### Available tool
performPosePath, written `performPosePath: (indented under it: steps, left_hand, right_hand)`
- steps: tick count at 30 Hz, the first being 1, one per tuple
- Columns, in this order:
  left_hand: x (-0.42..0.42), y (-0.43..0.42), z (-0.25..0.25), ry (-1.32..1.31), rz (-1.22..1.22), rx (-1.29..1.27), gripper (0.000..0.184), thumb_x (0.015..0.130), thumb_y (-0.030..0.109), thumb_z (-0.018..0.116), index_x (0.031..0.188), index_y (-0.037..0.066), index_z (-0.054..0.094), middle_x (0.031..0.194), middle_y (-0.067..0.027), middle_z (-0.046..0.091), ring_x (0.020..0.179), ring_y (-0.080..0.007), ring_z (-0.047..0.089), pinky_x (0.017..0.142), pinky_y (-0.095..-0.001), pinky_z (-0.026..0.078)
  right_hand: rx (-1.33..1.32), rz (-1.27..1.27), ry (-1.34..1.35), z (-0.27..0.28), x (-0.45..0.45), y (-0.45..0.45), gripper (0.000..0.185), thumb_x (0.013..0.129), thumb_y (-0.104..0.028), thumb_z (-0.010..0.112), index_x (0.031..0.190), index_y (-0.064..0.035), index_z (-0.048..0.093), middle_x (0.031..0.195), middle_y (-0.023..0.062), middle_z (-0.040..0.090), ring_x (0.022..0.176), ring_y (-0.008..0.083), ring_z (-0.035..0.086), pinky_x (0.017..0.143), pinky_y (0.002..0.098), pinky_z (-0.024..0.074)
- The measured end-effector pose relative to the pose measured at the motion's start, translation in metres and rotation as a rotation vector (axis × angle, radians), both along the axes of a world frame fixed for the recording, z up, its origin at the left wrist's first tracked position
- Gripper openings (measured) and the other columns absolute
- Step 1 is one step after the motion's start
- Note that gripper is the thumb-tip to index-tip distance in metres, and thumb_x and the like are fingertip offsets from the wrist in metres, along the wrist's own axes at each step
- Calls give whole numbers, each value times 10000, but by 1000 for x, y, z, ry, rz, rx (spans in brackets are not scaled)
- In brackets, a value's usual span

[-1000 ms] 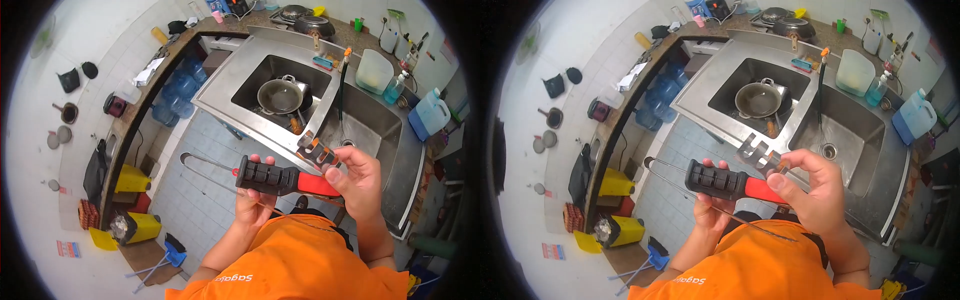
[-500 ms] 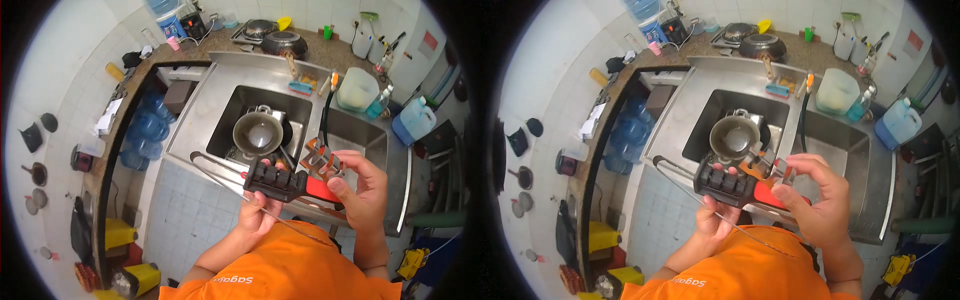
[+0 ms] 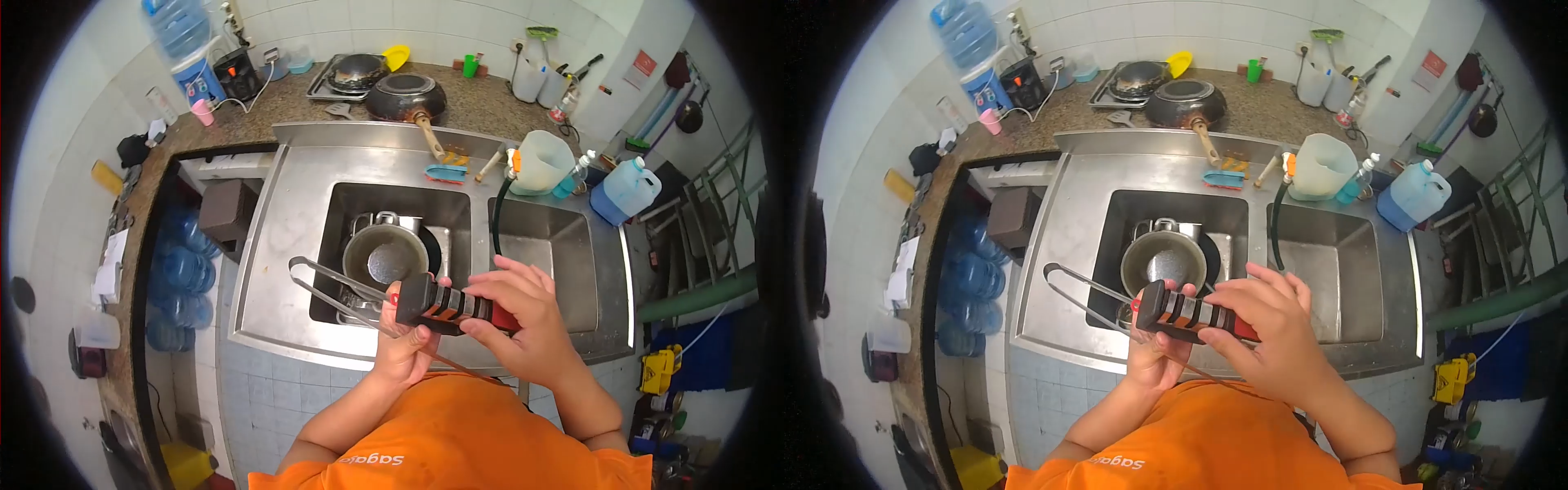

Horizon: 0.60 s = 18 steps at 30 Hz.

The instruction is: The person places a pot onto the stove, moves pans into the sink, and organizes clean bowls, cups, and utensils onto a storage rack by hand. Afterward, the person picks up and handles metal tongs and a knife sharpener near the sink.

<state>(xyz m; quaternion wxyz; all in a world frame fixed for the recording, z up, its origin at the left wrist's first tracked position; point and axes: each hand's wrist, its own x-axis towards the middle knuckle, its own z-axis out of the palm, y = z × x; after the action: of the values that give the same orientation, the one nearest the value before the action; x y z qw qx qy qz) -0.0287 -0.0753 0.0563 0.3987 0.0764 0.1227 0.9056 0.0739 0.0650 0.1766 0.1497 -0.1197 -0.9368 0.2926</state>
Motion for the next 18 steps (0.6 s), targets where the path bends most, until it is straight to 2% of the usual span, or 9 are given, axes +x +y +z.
performPosePath:
  steps: [3,5,7,10,12,13,15,16,18]
  left_hand:
    - [-8,10,1,-4,-24,-25,599,772,98,887,1196,185,473,1364,-54,544,1372,-262,488,1149,-483,437]
    - [-9,16,-1,7,-39,-31,610,772,111,890,1214,174,475,1355,-57,551,1357,-260,505,1150,-478,438]
    - [-11,24,-12,116,-76,-46,749,827,236,854,1445,129,444,1435,-30,519,1385,-272,476,1137,-518,428]
    - [-11,38,-19,133,-89,-67,773,836,244,846,1468,119,418,1421,-60,536,1349,-288,507,1126,-520,431]
    - [-13,43,-19,112,-133,-90,785,839,242,841,1474,110,400,1405,-89,547,1328,-302,524,1127,-535,429]
    - [-13,45,-18,58,-160,-81,731,835,206,845,1417,95,418,1353,-98,580,1274,-288,571,1113,-508,453]
    - [-15,50,-18,0,-182,-76,677,832,169,850,1360,81,436,1301,-107,612,1220,-274,617,1098,-482,476]
    - [-17,54,-18,-7,-153,-73,642,852,171,831,1357,76,446,1301,-112,614,1212,-275,621,1087,-480,483]
    - [-21,60,-19,-19,-106,-70,607,872,173,812,1353,72,456,1300,-118,616,1205,-277,624,1076,-477,490]
  right_hand:
    - [69,-5,-20,-3,-6,3,406,829,-311,796,1171,-111,703,1207,62,689,1309,375,515,1092,588,268]
    - [86,-70,104,1,-10,0,469,834,-271,784,1262,-120,665,1225,46,690,1316,362,515,1075,581,282]
    - [214,-19,103,-7,-10,4,497,841,-251,774,1302,-123,641,1235,40,690,1320,356,514,1064,575,292]
    - [375,13,96,-14,-10,13,496,880,-205,736,1353,-121,609,1251,9,694,1329,326,519,1032,567,313]
    - [393,62,20,-17,-9,28,587,871,-276,767,1401,-114,576,1270,69,684,1338,335,512,1063,565,301]
    - [390,55,17,-16,-6,32,587,871,-276,767,1401,-114,576,1270,69,684,1338,335,512,1063,565,301]
    - [110,5,50,-12,0,39,712,837,-347,811,1441,-89,538,1270,161,666,1291,353,553,1062,529,373]
    - [107,11,46,-10,5,46,712,837,-347,811,1441,-89,538,1270,161,666,1291,353,553,1062,529,373]
    - [-231,-89,-54,-9,19,69,816,794,-365,851,1466,-62,500,1262,231,647,1194,357,622,995,457,481]
